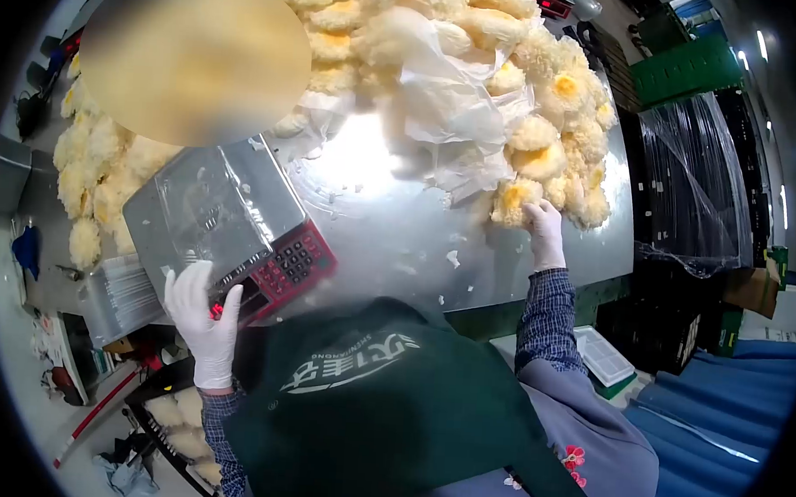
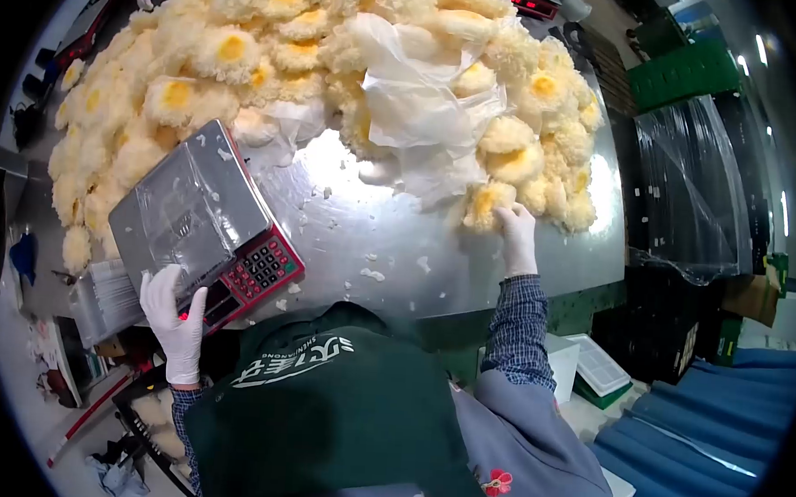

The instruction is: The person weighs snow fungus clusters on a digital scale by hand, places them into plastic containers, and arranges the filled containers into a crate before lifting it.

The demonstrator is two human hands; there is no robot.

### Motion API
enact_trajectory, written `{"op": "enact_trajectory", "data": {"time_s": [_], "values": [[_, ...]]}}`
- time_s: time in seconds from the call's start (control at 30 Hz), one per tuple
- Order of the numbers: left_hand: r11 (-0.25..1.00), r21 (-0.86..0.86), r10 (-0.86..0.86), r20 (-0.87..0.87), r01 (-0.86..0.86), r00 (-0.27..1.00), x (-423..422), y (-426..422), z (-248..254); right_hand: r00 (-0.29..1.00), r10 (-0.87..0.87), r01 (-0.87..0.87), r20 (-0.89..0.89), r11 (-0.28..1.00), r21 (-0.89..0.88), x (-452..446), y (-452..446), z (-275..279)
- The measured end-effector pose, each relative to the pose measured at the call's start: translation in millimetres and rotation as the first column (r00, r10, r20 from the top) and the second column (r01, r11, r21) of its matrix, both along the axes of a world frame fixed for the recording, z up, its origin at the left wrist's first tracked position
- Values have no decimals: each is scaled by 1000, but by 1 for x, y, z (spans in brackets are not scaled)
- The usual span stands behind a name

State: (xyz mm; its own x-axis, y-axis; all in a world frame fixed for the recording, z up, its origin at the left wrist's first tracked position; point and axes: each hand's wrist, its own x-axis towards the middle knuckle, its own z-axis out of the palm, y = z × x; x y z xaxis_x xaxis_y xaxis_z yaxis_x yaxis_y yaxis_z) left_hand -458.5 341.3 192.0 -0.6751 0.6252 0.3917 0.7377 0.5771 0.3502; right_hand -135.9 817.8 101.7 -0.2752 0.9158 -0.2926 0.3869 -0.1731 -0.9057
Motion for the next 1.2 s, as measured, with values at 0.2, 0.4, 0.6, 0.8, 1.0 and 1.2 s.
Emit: {"op": "enact_trajectory", "data": {"time_s": [0.2, 0.4, 0.6, 0.8, 1.0, 1.2], "values": [[842, 268, 392, 290, -467, 873, 7, -19, 5, 889, 237, -286, -392, 955, -72, -75, -87, 114], [855, 280, 381, 233, -437, 895, 11, -28, -1, 638, 763, -598, 108, 401, 694, -215, -195, 149], [820, 265, 466, 204, -507, 861, 23, -58, -9, 29, 784, -774, 620, -375, 510, -305, -289, 102], [651, 327, 428, 588, -685, 686, 39, -85, -17, 164, 979, -888, 125, 91, 451, -318, -245, 136], [526, 365, -384, 908, -769, 168, 26, -48, -29, 530, 579, -848, -620, 369, -380, -366, -217, 58], [545, 340, -588, 807, -766, -60, 12, -42, -31, 255, 953, -917, -165, 292, 271, -351, -247, 101]]}}
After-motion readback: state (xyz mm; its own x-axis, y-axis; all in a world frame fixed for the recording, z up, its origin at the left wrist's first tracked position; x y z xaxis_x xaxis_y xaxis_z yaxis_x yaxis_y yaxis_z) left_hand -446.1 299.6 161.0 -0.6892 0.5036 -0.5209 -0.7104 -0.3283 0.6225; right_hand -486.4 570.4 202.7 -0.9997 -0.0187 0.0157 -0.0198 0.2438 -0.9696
